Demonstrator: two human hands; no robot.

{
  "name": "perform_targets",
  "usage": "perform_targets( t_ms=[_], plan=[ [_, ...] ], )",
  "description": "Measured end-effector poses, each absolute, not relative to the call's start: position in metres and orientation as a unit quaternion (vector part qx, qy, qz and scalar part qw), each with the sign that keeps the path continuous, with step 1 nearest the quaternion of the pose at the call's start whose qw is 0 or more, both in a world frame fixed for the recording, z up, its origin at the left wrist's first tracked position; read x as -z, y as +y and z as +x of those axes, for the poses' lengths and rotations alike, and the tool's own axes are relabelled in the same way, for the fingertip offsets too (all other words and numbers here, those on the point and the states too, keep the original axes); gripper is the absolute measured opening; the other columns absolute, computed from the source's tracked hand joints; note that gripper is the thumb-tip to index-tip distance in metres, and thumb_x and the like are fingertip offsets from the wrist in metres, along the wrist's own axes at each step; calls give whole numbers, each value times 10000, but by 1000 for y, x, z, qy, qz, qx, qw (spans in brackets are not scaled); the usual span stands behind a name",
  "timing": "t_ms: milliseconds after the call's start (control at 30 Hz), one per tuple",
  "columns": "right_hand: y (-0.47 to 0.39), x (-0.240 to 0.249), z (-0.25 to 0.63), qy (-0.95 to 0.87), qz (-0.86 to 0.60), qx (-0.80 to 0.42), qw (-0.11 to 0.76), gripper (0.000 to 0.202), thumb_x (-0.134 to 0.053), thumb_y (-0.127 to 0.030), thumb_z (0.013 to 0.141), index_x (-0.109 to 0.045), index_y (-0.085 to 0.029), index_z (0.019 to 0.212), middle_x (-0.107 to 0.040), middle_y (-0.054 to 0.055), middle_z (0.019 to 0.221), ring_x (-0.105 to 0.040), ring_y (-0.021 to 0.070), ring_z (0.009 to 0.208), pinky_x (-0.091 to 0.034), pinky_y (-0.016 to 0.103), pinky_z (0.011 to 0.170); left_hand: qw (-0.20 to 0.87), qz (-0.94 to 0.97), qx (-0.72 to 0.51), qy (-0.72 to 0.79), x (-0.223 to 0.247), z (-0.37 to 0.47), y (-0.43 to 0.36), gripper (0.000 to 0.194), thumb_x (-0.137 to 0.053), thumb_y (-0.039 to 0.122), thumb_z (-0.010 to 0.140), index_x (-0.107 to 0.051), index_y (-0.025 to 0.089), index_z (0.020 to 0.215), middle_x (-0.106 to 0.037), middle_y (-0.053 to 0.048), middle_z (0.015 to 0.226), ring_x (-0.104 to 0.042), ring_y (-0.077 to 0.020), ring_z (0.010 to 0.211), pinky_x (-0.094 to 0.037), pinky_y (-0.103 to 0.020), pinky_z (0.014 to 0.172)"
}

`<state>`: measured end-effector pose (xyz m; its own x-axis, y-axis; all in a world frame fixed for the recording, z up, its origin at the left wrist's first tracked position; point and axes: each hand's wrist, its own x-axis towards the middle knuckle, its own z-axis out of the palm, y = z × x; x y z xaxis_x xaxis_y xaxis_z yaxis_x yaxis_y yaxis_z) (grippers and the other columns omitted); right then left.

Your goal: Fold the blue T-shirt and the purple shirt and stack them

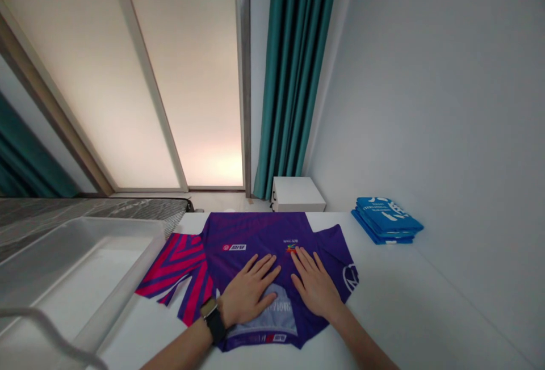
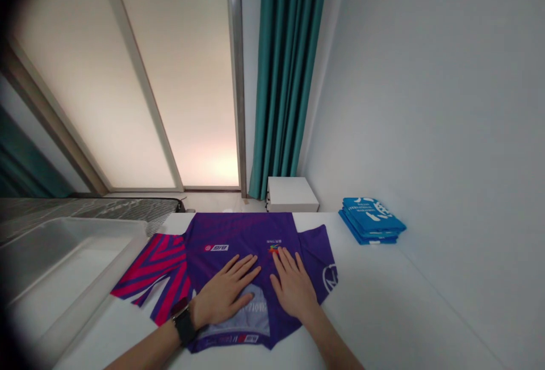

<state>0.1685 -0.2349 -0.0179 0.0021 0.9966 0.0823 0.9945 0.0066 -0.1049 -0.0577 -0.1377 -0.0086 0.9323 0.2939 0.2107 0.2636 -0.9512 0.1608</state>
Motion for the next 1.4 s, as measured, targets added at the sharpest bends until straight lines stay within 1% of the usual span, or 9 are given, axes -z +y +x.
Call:
perform_targets(
  t_ms=[233, 433, 600, 700, 833, 967, 1100, 1267, 1400],
  plan=[
    [-260, 18, 163, -709, -702, -14, 72, 595, -202, -497, 1008, -235, -199, 1522, -196, 44, 1587, -161, 225, 1467, -101, 470, 1198, 73, 979, -121, 144, 10, -68, -162, 604, -416, 439, 981, -204, 303, 1530, -259, -36, 1589, -271, -244, 1443, -217, -488, 1183],
    [-267, 15, 161, -712, -697, -23, 81, 584, -211, -489, 1011, -239, -207, 1522, -213, 37, 1581, -169, 217, 1466, -112, 468, 1203, 77, 978, -118, 153, 13, -69, -173, 595, -403, 443, 986, -205, 303, 1529, -271, -38, 1585, -279, -252, 1438, -250, -506, 1168],
    [-265, 19, 164, -711, -694, -24, 112, 566, -260, -454, 1011, -253, -204, 1519, -240, 42, 1576, -191, 214, 1461, -133, 469, 1206, 78, 974, -128, 167, 11, -64, -169, 520, -402, 429, 987, -337, 291, 1484, -372, -53, 1540, -346, -252, 1404, -300, -497, 1143],
    [-265, 25, 169, -706, -690, -17, 161, 536, -274, -390, 1014, -269, -202, 1516, -276, 45, 1569, -233, 196, 1448, -204, 442, 1197, 82, 973, -120, 182, 5, -55, -167, 475, -430, 412, 973, -435, 265, 1425, -448, -71, 1489, -405, -262, 1364, -331, -497, 1118],
    [-269, 28, 183, -683, -699, 20, 211, 489, -264, -316, 1015, -375, -194, 1475, -370, 59, 1530, -311, 186, 1418, -242, 443, 1187, 84, 977, -112, 160, -3, -28, -166, 485, -451, 382, 959, -422, 245, 1424, -438, -72, 1497, -407, -251, 1360, -322, -473, 1122],
    [-278, 28, 202, -649, -731, 81, 195, 450, -307, -312, 1001, -507, -190, 1386, -467, 72, 1468, -367, 212, 1387, -237, 472, 1181, 95, 979, -129, 126, -6, 13, -163, 476, -468, 395, 949, -448, 232, 1396, -464, -78, 1473, -421, -245, 1342, -317, -445, 1115],
    [-287, 31, 219, -598, -775, 113, 168, 422, -342, -322, 980, -601, -196, 1289, -491, 90, 1446, -389, 244, 1372, -257, 477, 1161, 97, 975, -154, 124, -12, 57, -156, 334, -470, 317, 944, -569, 232, 1252, -604, -65, 1286, -521, -230, 1197, -368, -416, 1043],
    [-291, 38, 230, -533, -826, 98, 157, 468, -347, -316, 956, -562, -159, 1342, -488, 111, 1445, -434, 264, 1336, -316, 456, 1119, 91, 969, -174, 153, -12, 91, -144, 234, -440, 239, 941, -637, 215, 1066, -648, -57, 1066, -564, -216, 1024, -423, -392, 925],
    [-290, 43, 235, -522, -825, 77, 200, 501, -302, -307, 958, -522, -136, 1375, -479, 104, 1454, -428, 250, 1336, -322, 433, 1112, 107, 960, -203, 162, 1, 96, -137, 256, -446, 207, 928, -602, 215, 1130, -609, -65, 1172, -526, -222, 1108, -410, -393, 964]
  ],
)
